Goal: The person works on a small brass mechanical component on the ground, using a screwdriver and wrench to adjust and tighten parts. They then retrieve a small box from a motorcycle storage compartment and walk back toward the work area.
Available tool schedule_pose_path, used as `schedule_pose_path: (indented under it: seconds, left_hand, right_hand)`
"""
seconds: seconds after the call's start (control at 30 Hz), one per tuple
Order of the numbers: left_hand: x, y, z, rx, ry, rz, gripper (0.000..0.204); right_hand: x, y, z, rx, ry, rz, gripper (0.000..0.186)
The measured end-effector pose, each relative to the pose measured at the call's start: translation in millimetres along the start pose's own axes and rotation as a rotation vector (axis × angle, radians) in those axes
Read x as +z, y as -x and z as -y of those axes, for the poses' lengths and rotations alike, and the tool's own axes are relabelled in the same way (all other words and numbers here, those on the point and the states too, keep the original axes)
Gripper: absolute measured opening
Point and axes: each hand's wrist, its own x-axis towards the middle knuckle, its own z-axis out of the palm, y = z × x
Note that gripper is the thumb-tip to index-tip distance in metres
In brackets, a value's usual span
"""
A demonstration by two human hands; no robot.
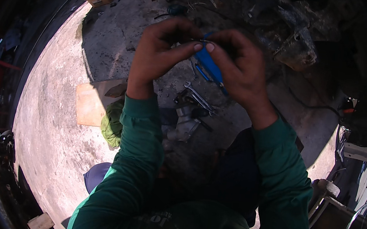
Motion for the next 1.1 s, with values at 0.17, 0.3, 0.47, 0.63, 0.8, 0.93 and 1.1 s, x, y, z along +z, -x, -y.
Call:
schedule_pose_path:
  seconds: [0.17, 0.3, 0.47, 0.63, 0.8, 0.93, 1.1]
  left_hand:
    - [0.9, -0.8, 1.4, -0.011, -0.007, 0.003, 0.023]
    - [1.7, -2.9, -0.7, -0.004, -0.018, 0.004, 0.022]
    - [3.2, -3.6, -1.2, 0.01, -0.04, 0.001, 0.022]
    - [4.4, -4.7, -1.8, 0.003, -0.038, 0.001, 0.021]
    - [4.1, -4.4, -1.7, -0.008, -0.039, 0.001, 0.021]
    - [2.4, -3.9, -0.4, -0.018, -0.06, -0.005, 0.021]
    - [3.3, -4.0, 0.7, -0.015, -0.049, -0.002, 0.02]
  right_hand:
    - [-1.8, -0.7, -1.7, -0.004, 0.01, -0.001, 0.021]
    - [-4.8, -1.4, -4.1, -0.01, 0.014, 0.002, 0.022]
    - [-5.7, -0.6, -5.3, -0.012, 0.021, -0.004, 0.024]
    - [-7.7, -0.9, -7.4, -0.014, 0.029, -0.002, 0.025]
    - [-7.5, -1.2, -7.7, -0.017, 0.024, -0.001, 0.026]
    - [-6.3, -1.2, -7.6, -0.017, 0.013, 0.0, 0.026]
    - [-7.4, -0.6, -10.0, -0.024, 0.023, -0.002, 0.026]
